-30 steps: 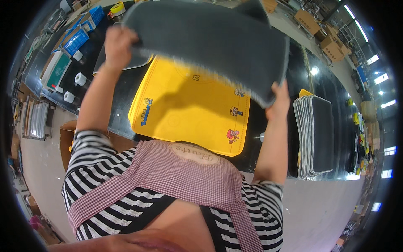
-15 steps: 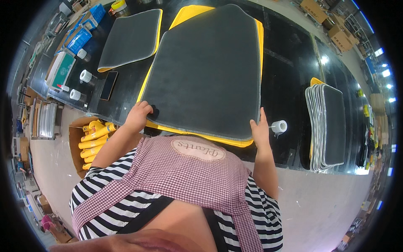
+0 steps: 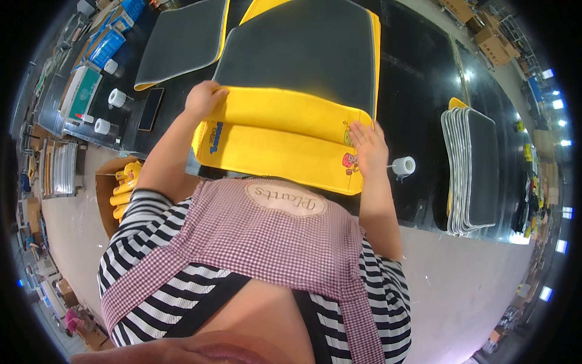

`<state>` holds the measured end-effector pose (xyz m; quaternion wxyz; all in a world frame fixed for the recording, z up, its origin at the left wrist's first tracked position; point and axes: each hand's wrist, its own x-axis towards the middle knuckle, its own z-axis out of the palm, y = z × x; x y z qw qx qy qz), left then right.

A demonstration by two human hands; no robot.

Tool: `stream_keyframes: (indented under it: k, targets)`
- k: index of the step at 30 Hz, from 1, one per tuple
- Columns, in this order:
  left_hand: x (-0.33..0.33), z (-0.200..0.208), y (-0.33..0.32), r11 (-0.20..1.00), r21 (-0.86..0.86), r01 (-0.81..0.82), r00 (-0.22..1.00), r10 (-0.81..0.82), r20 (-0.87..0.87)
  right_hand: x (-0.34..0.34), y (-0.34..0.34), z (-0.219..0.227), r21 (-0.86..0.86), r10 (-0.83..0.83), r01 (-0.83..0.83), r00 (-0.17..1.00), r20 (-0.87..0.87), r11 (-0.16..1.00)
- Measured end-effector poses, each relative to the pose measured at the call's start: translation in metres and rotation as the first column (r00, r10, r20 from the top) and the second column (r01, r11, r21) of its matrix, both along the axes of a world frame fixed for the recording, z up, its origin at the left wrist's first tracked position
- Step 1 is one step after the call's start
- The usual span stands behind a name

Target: The person rolls yellow play mats on a table, secures each roll with tape, and places the finished rolls into a cardboard box. The person repeats this process for multiple mats.

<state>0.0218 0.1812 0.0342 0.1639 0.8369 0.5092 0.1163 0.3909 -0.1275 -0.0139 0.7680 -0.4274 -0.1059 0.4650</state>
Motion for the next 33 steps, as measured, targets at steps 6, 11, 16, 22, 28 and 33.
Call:
stream_keyframes:
  k: [6, 11, 16, 22, 28, 33]
  targets:
    - [0.019, -0.03, -0.017, 0.742, 0.66, 0.114, 0.986, -0.166, 0.016, -0.049, 0.032, 0.04, -0.588, 0.656, 0.294, -0.394, 0.644, 0.753]
    - [0.033, -0.031, -0.057, 0.862, 0.174, 0.476, 0.821, -0.507, 0.263, -0.046, 0.043, 0.022, -0.526, 0.553, 0.183, -0.377, 0.742, 0.831]
    - [0.041, -0.04, -0.09, 0.824, 0.324, 0.465, 0.875, -0.484, -0.024, -0.051, 0.048, 0.028, -0.505, 0.494, 0.087, -0.399, 0.772, 0.859]
    - [0.022, -0.041, -0.117, 0.829, 0.309, 0.467, 0.879, -0.474, -0.054, -0.064, 0.032, 0.031, -0.478, 0.461, 0.09, -0.469, 0.753, 0.874]
    - [0.009, -0.052, -0.142, 0.822, 0.421, 0.382, 0.889, -0.452, 0.076, -0.078, 0.011, 0.016, -0.317, 0.301, 0.053, -0.5, 0.812, 0.947]
    - [0.001, -0.059, -0.15, 0.819, 0.431, 0.38, 0.876, -0.468, 0.117, -0.091, -0.013, -0.003, -0.239, 0.241, 0.067, -0.488, 0.839, 0.969]
